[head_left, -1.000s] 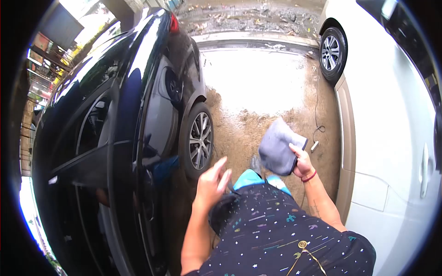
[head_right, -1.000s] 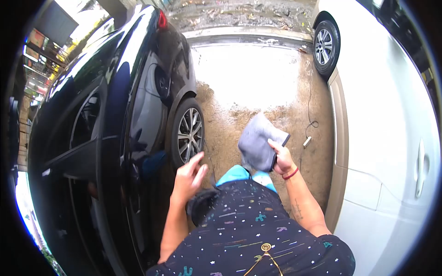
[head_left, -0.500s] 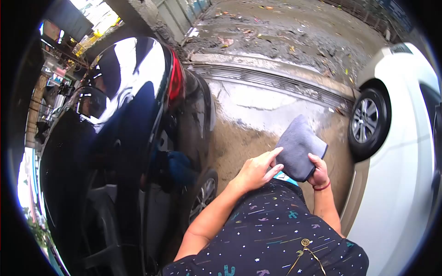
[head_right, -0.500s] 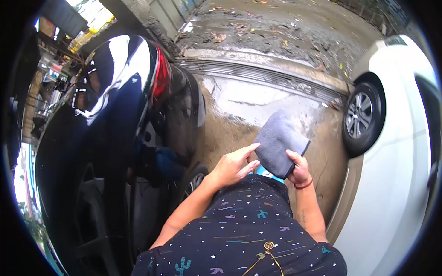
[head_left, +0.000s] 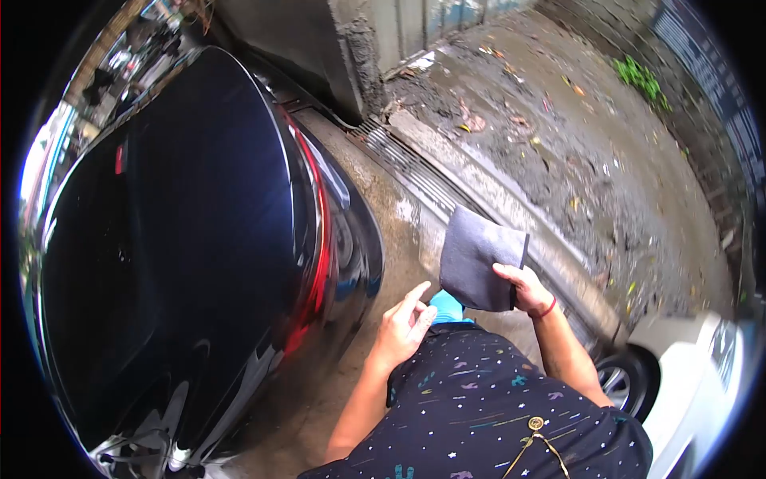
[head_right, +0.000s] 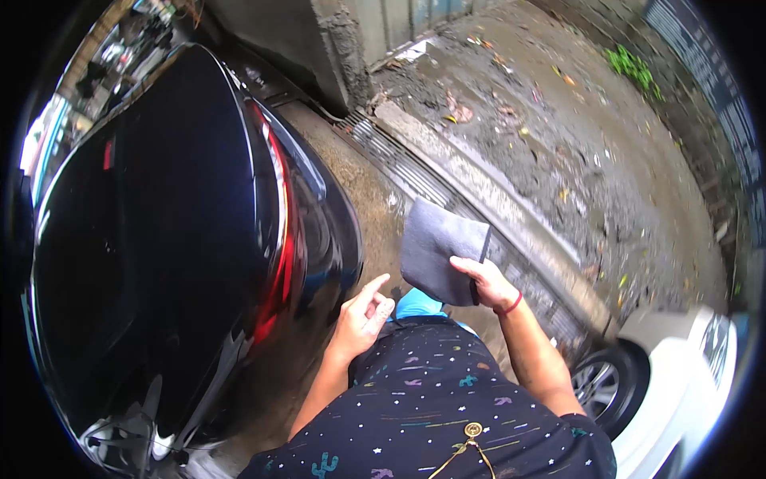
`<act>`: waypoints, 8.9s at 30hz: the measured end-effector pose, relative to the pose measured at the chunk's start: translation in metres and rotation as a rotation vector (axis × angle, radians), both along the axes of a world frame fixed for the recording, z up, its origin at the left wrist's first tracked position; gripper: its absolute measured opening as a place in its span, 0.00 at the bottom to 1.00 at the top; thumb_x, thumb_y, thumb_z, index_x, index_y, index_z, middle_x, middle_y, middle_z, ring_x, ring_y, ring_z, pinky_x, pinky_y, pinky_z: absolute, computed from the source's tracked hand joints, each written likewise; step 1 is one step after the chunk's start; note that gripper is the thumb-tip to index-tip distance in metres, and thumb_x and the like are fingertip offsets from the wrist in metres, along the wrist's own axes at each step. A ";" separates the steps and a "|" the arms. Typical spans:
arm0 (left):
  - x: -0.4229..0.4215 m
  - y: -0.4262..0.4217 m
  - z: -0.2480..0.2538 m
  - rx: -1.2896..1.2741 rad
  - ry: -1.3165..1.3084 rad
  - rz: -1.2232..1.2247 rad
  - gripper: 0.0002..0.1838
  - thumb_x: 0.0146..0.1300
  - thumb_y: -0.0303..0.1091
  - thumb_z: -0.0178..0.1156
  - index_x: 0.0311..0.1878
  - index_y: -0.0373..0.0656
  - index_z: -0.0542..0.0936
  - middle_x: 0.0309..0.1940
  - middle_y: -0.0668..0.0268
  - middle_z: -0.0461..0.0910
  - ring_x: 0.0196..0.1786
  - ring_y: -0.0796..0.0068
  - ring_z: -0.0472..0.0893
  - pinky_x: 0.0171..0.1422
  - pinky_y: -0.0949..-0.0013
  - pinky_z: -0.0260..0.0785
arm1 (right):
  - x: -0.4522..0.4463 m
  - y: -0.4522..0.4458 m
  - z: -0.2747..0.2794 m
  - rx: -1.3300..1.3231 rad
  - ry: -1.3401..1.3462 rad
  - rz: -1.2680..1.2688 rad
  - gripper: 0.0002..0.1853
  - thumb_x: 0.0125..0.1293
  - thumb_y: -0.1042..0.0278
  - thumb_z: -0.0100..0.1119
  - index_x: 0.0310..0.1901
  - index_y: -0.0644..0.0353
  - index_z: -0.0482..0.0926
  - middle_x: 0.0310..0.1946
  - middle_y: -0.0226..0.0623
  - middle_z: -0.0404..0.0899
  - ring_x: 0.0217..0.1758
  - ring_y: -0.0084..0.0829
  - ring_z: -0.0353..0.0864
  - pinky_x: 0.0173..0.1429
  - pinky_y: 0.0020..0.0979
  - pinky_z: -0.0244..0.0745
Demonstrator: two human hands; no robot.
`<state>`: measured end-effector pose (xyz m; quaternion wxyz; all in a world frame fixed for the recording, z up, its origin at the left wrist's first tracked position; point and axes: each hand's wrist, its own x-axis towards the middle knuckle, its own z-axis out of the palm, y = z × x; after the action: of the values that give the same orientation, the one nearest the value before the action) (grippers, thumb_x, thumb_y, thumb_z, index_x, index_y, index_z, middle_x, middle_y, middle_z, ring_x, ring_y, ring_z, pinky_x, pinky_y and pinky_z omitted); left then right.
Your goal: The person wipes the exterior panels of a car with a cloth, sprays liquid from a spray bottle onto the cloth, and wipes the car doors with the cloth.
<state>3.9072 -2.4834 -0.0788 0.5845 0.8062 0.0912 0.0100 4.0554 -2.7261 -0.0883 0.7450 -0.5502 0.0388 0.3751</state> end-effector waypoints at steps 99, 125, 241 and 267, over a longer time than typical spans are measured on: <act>0.956 2.000 -0.052 -0.783 -0.215 3.438 0.14 0.68 0.29 0.61 0.55 0.36 0.79 0.47 0.71 0.78 0.50 0.76 0.74 0.56 0.70 0.67 | 0.619 2.828 -0.417 0.121 -1.656 1.505 0.21 0.75 0.53 0.51 0.55 0.61 0.82 0.48 0.55 0.85 0.56 0.54 0.83 0.59 0.50 0.76; 1.330 1.484 0.002 0.593 -1.209 4.037 0.18 0.72 0.28 0.62 0.63 0.38 0.77 0.54 0.71 0.79 0.54 0.81 0.76 0.58 0.75 0.69 | 0.884 1.802 0.028 0.192 1.215 3.400 0.34 0.71 0.58 0.60 0.72 0.63 0.61 0.39 0.33 0.75 0.42 0.37 0.81 0.55 0.48 0.81; -1.528 0.016 -0.046 0.473 0.117 2.223 0.19 0.62 0.24 0.60 0.57 0.35 0.78 0.39 0.51 0.85 0.38 0.58 0.87 0.45 0.61 0.78 | -1.415 0.495 -0.171 0.165 0.943 1.128 0.26 0.70 0.64 0.60 0.65 0.69 0.72 0.60 0.51 0.80 0.62 0.48 0.81 0.70 0.51 0.75; -2.042 0.402 -0.136 0.371 0.224 2.180 0.19 0.63 0.23 0.57 0.58 0.32 0.77 0.41 0.45 0.83 0.41 0.44 0.85 0.45 0.55 0.78 | -1.947 1.082 -0.064 0.394 -2.611 1.095 0.43 0.58 0.68 0.66 0.77 0.54 0.61 0.81 0.36 0.54 0.83 0.41 0.51 0.85 0.50 0.42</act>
<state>1.8647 -2.0816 -0.2150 0.1215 0.3658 0.8004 0.4592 2.1085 -1.6442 -0.1525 0.0730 -0.3298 -0.9281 -0.1566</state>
